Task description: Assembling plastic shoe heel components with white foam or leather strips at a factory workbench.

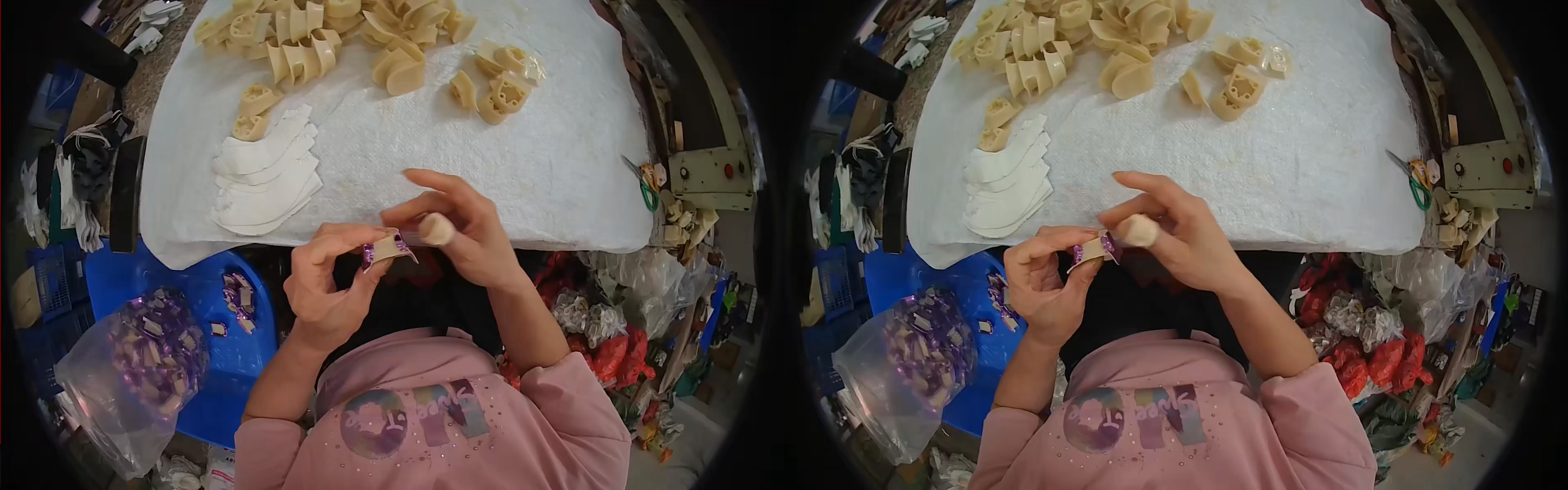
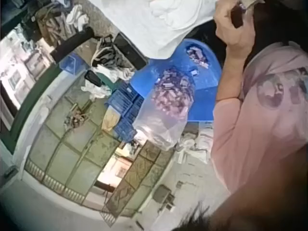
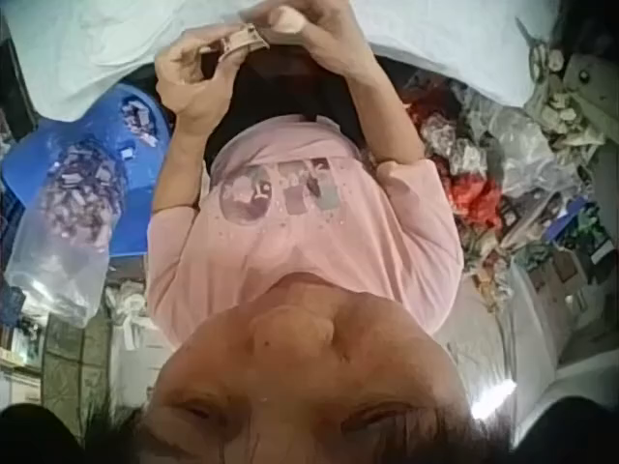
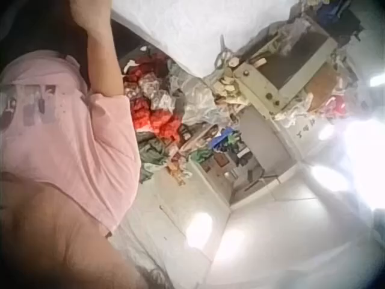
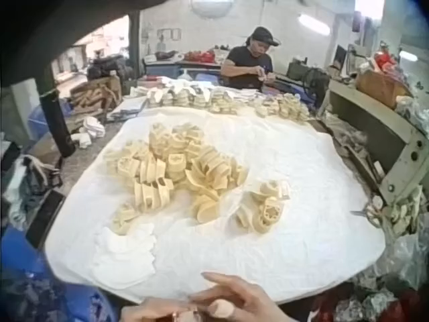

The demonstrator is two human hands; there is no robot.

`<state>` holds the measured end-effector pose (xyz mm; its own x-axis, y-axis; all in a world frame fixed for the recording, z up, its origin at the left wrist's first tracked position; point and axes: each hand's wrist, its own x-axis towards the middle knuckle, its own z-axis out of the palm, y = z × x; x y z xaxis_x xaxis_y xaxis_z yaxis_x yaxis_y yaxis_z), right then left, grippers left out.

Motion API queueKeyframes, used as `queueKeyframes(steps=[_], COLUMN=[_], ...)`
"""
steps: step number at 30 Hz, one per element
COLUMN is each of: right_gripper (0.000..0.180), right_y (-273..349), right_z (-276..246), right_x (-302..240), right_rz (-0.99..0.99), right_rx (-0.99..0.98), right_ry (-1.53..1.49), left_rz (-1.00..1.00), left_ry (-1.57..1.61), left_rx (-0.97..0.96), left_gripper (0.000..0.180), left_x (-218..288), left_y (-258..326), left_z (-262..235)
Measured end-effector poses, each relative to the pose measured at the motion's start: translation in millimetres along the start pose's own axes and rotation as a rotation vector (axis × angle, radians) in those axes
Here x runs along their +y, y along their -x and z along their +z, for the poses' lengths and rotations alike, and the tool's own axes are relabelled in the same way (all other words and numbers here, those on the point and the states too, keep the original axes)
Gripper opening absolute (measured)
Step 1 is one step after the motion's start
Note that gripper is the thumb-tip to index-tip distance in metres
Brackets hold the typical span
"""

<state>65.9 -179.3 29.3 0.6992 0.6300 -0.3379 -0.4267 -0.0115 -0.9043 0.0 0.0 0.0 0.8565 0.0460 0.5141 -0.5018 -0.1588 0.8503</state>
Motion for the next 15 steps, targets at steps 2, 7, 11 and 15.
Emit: queueKeyframes(steps=[2, 7, 11, 15], right_gripper=[0.04, 0.026, 0.014, 0.017], right_y=[2, -5, -8, -7], right_z=[-4, 11, 21, 19], right_x=[9, 11, 14, 11], right_rz=[-0.307, -0.61, -0.732, -0.669], right_rx=[0.035, 0.01, 0.203, 0.191], right_ry=[0.08, 0.376, 0.607, 0.483], left_rz=[-0.078, -0.116, -0.243, -0.375], left_ry=[0.073, 0.084, 0.167, 0.274], left_rx=[0.121, 0.071, 0.174, 0.238], left_gripper=[0.042, 0.026, 0.015, 0.018], left_x=[0, 6, 11, 16], left_y=[2, -2, -2, -6], left_z=[2, 7, 18, 23])
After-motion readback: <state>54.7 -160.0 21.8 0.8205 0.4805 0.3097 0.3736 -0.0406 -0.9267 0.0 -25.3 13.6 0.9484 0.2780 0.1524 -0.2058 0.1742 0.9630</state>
